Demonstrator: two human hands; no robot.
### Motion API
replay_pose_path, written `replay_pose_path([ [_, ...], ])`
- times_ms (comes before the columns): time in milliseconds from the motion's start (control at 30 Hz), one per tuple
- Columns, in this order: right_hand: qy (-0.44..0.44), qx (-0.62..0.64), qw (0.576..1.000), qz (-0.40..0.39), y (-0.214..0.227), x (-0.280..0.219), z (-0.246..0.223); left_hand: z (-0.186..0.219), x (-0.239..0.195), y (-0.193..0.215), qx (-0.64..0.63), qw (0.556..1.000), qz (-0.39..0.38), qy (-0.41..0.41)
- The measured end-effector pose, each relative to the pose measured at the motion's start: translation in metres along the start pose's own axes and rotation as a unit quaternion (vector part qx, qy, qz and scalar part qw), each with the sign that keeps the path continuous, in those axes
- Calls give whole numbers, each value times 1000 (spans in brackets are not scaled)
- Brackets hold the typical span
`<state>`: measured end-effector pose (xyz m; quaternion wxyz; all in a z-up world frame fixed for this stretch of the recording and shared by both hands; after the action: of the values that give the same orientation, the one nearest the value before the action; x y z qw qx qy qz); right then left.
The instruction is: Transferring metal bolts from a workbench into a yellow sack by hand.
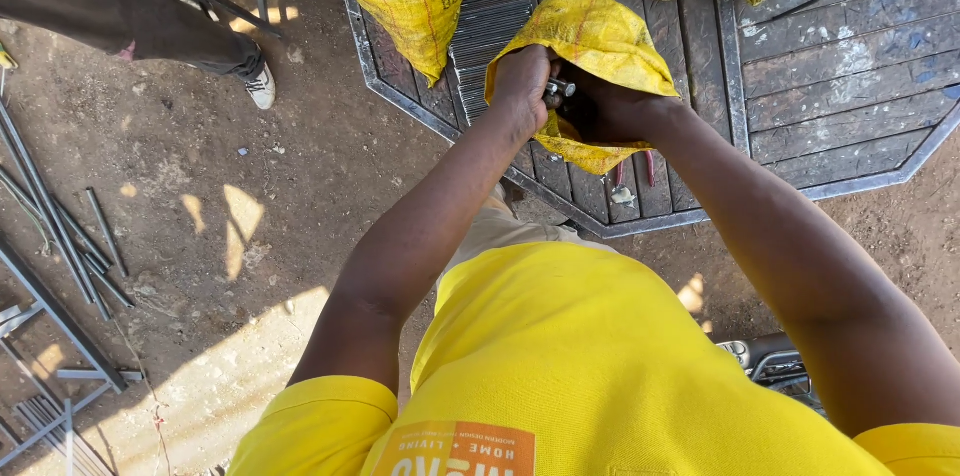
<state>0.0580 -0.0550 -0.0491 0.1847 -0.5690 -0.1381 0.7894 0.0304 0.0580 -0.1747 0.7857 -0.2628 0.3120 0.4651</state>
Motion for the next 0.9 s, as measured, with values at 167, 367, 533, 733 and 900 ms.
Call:
replay_pose_path([
  [167, 139, -294, 946, -20, 27, 31, -49, 4, -13, 1, 18, 1000, 2, 10],
  [367, 367, -824, 423, -82, 35, 62, -97, 3, -5, 4, 20, 1000, -9, 3],
  [533, 442, -840, 315, -2, 2, 8, -81, -1, -1, 6, 16, 1000, -20, 4],
  [733, 478, -862, 139, 94, 54, 91, -154, 37, -60, -6, -37, 995, 6, 88],
  [900, 421, -879, 179, 133, 39, 69, -152, 30, -44, -6, -56, 996, 15, 71],
])
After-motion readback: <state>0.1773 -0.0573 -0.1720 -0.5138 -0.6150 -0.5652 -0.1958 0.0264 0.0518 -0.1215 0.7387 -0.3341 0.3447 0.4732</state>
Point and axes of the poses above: each hand's wrist, its own x-axis towards the middle knuckle, its own y-axis out of the back of the hand, z = x × y, the point moved 7 cm from there along x, towards the middle knuckle, and after that the axes turned 7 degrees about x, right-handed, at the moved point
